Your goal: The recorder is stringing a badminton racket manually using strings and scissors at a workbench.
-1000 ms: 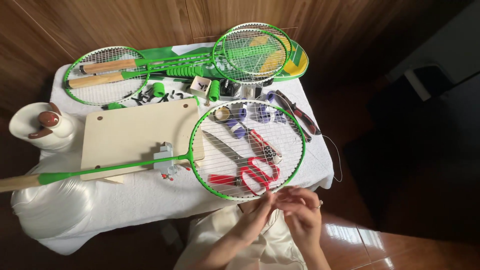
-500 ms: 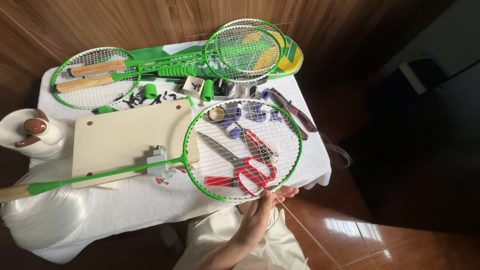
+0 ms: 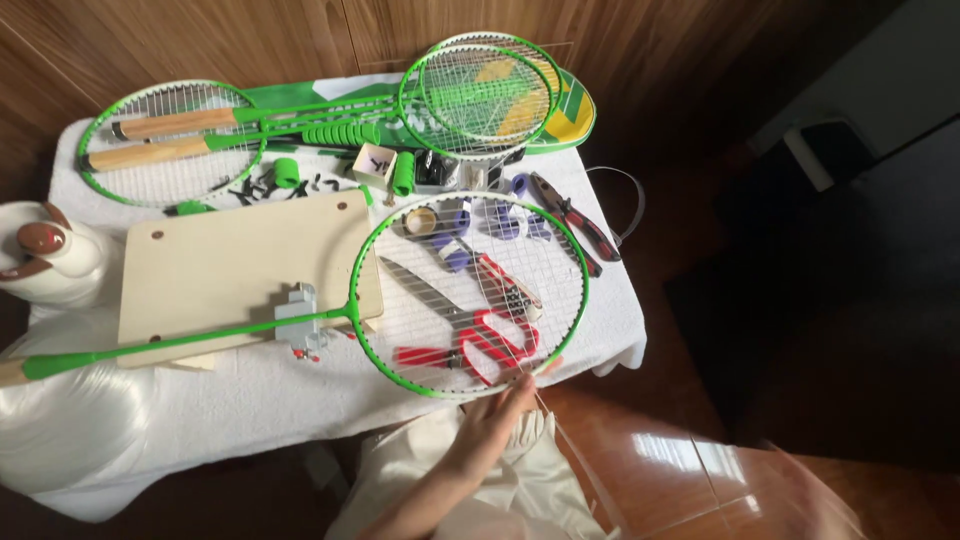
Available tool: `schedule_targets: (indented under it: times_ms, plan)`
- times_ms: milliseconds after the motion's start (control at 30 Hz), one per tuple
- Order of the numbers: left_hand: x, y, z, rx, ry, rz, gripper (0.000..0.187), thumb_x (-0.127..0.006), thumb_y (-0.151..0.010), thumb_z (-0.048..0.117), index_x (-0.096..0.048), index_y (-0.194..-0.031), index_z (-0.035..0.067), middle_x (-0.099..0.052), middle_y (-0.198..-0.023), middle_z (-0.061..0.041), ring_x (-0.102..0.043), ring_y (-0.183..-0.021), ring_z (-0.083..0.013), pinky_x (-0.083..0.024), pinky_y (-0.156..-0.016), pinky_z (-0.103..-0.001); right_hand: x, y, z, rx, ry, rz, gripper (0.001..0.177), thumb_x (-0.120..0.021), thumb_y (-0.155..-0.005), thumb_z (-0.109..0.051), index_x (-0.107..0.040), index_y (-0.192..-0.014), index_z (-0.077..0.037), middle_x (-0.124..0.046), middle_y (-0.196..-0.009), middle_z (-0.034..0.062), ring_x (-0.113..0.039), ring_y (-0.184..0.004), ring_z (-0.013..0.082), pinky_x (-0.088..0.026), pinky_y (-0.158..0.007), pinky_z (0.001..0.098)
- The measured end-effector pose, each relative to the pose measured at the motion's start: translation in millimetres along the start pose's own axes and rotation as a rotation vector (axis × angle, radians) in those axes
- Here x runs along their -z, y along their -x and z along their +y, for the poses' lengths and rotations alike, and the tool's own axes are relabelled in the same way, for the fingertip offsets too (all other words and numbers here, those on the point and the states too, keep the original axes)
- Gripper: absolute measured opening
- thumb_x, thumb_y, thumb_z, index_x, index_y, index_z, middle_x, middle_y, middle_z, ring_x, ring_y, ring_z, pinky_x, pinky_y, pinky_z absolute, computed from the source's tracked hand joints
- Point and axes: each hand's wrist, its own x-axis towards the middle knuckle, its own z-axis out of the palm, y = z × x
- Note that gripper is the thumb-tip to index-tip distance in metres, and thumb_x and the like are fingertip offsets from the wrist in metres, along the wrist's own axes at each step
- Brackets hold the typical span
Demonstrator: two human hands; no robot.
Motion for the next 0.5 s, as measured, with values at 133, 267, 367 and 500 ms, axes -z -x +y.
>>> schedule_targets:
  times_ms: [133, 267, 367, 500]
  plan:
    - [2, -1, -3, -0.185, -0.01, 0.017, 0.047, -0.046, -0.107, 0.036, -0.057, -0.146, 0.01, -0.048, -0.086, 0.005, -0.041, -0.079, -0.0064, -0.041, -0.077, -0.017, 18, -42, 15, -0.125, 0.04, -0.029, 0.041, -0.05, -0.099, -0.019, -0.061, -0.138, -0.02, -0.075, -0.116, 0.0073, -0.069, -0.112, 0.016, -0.054, -0.096, 0.0279]
    - [-3, -1, 19, -0.191, 0.187, -0.05, 0.04, -0.045, -0.107, 0.026, -0.057, -0.138, 0.003, -0.058, -0.105, -0.002, -0.055, -0.094, -0.0105, -0.048, -0.082, -0.027, 34, -72, 103, -0.141, -0.183, 0.05, 0.034, -0.053, -0.102, -0.015, -0.064, -0.134, -0.008, -0.07, -0.114, 0.0093, -0.063, -0.107, 0.0161, -0.051, -0.094, 0.0309]
    - [-8, -2, 24, -0.36, 0.284, -0.128, 0.037, -0.039, -0.111, 0.022, -0.053, -0.137, 0.0, -0.069, -0.127, -0.011, -0.068, -0.118, -0.0184, -0.055, -0.103, -0.036, 71, -55, 166, -0.212, 0.046, 0.174, 0.024, -0.056, -0.107, -0.011, -0.064, -0.123, 0.006, -0.063, -0.106, 0.0185, -0.055, -0.096, 0.0247, -0.048, -0.086, 0.0389]
    - [-10, -1, 14, -0.502, 0.161, -0.072, 0.037, -0.04, -0.116, 0.02, -0.054, -0.138, -0.005, -0.072, -0.123, -0.018, -0.069, -0.12, -0.0254, -0.051, -0.11, -0.04, 110, 13, 233, -0.256, 0.505, 0.186, 0.023, -0.054, -0.109, -0.012, -0.061, -0.12, 0.006, -0.063, -0.101, 0.0247, -0.055, -0.092, 0.0317, -0.047, -0.082, 0.0424]
